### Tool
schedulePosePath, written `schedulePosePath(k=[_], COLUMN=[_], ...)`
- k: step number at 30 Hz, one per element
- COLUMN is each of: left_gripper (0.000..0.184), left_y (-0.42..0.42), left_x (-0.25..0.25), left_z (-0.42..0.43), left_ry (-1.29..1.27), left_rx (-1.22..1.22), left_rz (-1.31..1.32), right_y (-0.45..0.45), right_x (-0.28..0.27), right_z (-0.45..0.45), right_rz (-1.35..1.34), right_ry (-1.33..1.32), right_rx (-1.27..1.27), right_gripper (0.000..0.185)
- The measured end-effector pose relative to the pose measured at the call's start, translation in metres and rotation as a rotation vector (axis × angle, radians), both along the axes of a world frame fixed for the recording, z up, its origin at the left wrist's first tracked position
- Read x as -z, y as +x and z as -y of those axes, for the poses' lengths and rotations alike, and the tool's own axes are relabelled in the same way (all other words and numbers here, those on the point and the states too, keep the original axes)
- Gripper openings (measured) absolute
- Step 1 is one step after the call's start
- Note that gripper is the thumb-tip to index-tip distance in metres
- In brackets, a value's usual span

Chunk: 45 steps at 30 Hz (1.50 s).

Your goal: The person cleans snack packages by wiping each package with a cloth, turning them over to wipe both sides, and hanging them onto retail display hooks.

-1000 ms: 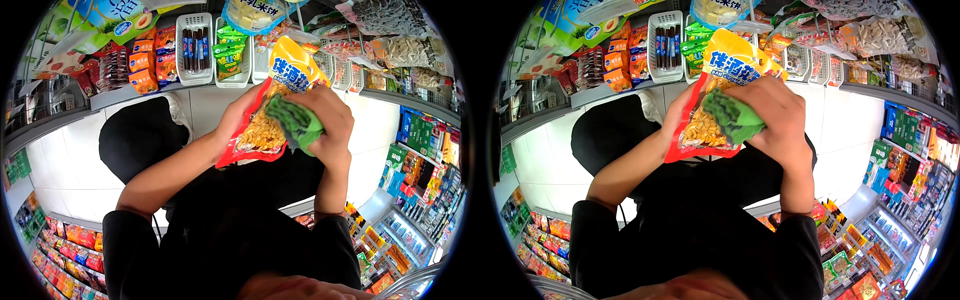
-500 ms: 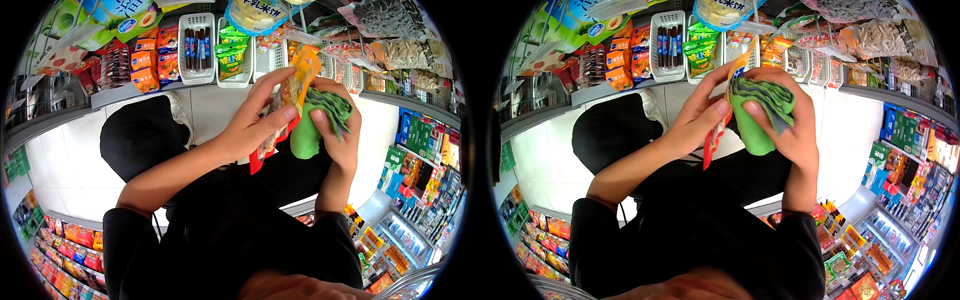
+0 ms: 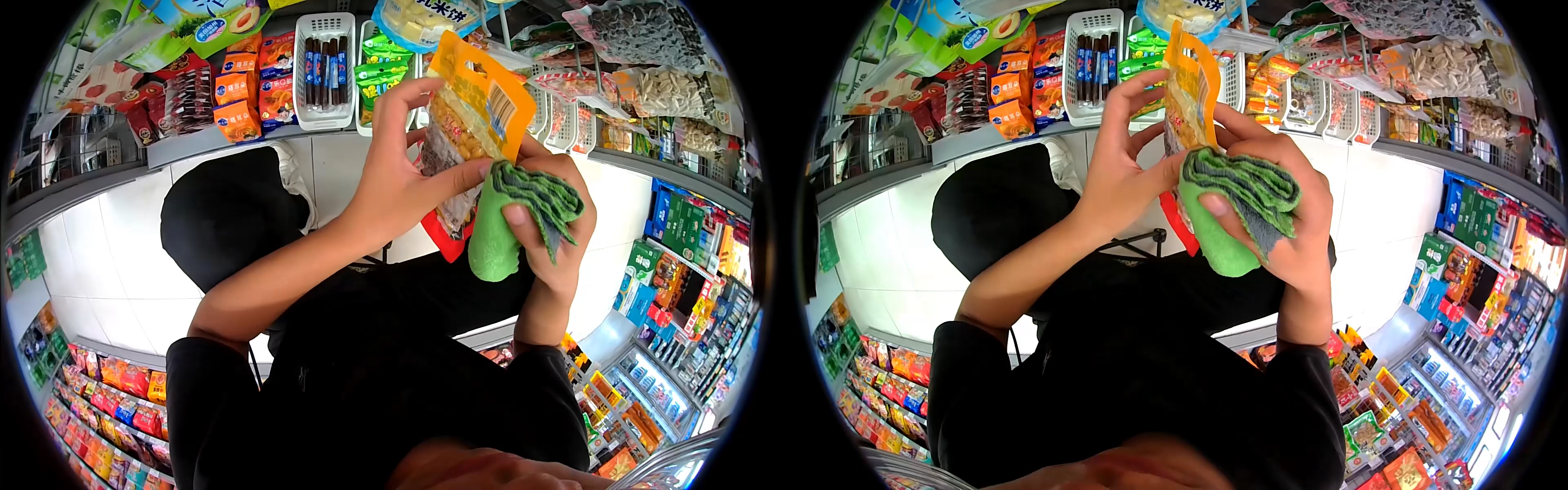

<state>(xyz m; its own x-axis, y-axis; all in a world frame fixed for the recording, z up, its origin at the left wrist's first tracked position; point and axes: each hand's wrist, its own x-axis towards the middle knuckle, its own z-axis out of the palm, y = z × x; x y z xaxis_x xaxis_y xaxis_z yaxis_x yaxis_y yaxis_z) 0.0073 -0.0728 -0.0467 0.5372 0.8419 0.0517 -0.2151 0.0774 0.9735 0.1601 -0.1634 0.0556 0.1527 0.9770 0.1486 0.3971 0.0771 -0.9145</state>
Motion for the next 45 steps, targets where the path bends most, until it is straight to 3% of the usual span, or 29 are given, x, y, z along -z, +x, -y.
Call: schedulePosePath(k=[8, 13, 15, 18, 22, 23, 26, 29, 34, 38, 42, 45], left_gripper=[0.070, 0.038, 0.034, 0.027, 0.032, 0.040, 0.051, 0.061, 0.069, 0.069, 0.068, 0.066], left_y=[-0.001, -0.002, -0.002, -0.003, -0.009, -0.010, -0.020, -0.023, -0.025, -0.024, -0.023, -0.022], left_x=[-0.001, -0.005, -0.003, 0.004, -0.027, -0.025, 0.006, 0.019, 0.011, 0.009, 0.013, 0.005], left_z=[0.000, -0.006, -0.013, -0.030, -0.030, -0.026, -0.020, -0.010, -0.006, -0.005, -0.002, -0.004], left_ry=[0.043, -0.144, -0.177, -0.414, -1.032, -1.016, -1.257, -1.262, -1.284, -1.270, -1.199, -1.154], left_rx=[-0.005, -0.088, -0.202, -0.185, 0.061, 0.165, 0.543, 0.671, 0.529, 0.553, 0.543, 0.532], left_rz=[-0.064, -0.008, -0.113, 0.026, 0.173, 0.221, 0.760, 1.034, 0.962, 0.997, 1.033, 1.027], right_y=[-0.004, 0.007, 0.018, 0.040, 0.038, 0.029, 0.006, 0.021, 0.022, 0.026, 0.023, 0.022], right_x=[0.010, 0.003, -0.003, -0.005, -0.002, -0.001, -0.007, -0.002, 0.007, 0.022, 0.017, 0.018], right_z=[0.004, 0.003, 0.004, 0.012, 0.010, 0.006, -0.005, 0.002, -0.005, -0.018, -0.014, -0.013], right_rz=[0.200, 0.240, 0.239, 0.282, -0.264, -0.352, -0.570, -0.288, 0.147, 0.274, 0.467, 0.517], right_ry=[0.064, 0.068, 0.063, 0.039, 0.136, 0.180, 0.199, 0.038, 0.069, 0.254, 0.224, 0.256], right_rx=[0.249, 0.425, 0.452, 0.439, 0.432, 0.483, 0.592, 0.474, 0.433, 0.442, 0.474, 0.308], right_gripper=[0.037, 0.039, 0.038, 0.037, 0.032, 0.030, 0.029, 0.029, 0.030, 0.032, 0.032, 0.033])
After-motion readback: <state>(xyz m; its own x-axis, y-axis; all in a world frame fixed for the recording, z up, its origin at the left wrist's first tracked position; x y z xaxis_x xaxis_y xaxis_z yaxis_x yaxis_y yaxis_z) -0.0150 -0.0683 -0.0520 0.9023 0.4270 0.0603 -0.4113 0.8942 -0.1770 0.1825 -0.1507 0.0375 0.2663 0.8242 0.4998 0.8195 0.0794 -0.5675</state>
